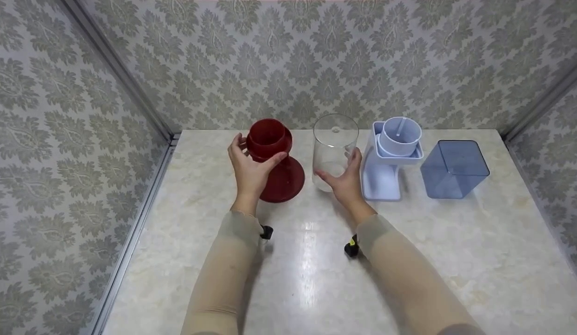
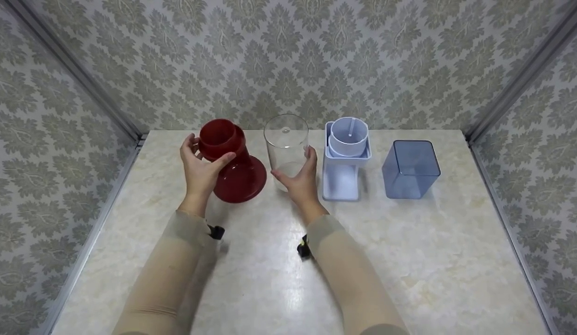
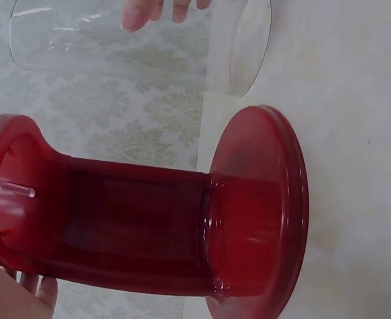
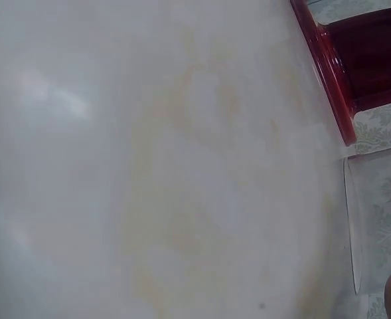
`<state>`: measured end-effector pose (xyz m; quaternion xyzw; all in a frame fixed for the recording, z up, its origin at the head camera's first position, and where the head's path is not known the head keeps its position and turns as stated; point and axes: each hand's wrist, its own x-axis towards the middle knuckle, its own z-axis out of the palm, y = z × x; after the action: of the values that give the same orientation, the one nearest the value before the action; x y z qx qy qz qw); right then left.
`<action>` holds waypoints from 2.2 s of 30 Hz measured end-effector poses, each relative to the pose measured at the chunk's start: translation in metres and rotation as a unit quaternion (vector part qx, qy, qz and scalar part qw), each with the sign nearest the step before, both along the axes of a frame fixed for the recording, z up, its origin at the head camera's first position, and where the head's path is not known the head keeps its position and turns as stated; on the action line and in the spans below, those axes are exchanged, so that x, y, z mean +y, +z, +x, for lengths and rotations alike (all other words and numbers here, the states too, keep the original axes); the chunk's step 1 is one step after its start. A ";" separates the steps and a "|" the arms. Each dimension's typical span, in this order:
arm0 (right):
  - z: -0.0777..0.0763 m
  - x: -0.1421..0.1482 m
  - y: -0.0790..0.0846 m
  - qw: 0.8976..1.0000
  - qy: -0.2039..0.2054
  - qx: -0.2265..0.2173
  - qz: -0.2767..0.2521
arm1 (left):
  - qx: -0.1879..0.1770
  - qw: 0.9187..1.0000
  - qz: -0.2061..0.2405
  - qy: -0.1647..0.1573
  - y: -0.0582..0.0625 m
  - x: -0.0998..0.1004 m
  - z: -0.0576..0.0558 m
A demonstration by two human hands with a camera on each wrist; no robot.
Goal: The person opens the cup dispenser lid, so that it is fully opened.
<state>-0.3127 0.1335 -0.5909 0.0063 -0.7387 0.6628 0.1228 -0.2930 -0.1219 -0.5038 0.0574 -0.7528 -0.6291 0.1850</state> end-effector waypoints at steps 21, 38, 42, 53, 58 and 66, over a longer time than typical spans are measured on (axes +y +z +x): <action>0.004 -0.004 -0.008 1.000 -0.008 0.026 -0.010 | -0.051 0.992 -0.026 -0.116 0.006 -0.039 -0.026; 0.002 -0.002 -0.013 1.000 -0.010 -0.007 -0.007 | -0.058 0.986 -0.036 -0.154 0.006 -0.045 -0.035; 0.004 0.001 -0.012 1.000 -0.017 -0.016 0.001 | -0.056 0.985 -0.041 -0.157 0.005 -0.041 -0.036; 0.020 0.012 0.001 0.999 0.025 -0.030 0.003 | -0.065 0.981 -0.114 -0.139 -0.003 -0.052 -0.027; 0.052 0.040 0.015 0.995 0.081 -0.061 0.010 | -0.103 0.965 -0.199 -0.138 0.002 -0.071 -0.017; 0.094 0.118 0.027 0.965 0.129 -0.031 0.228 | -0.103 0.927 -0.337 -0.127 0.010 -0.123 0.003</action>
<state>-0.2186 0.2510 -0.5637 0.1088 -0.8667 0.4867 0.0087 -0.2902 -0.2453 -0.4937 -0.0402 -0.9364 -0.3470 0.0337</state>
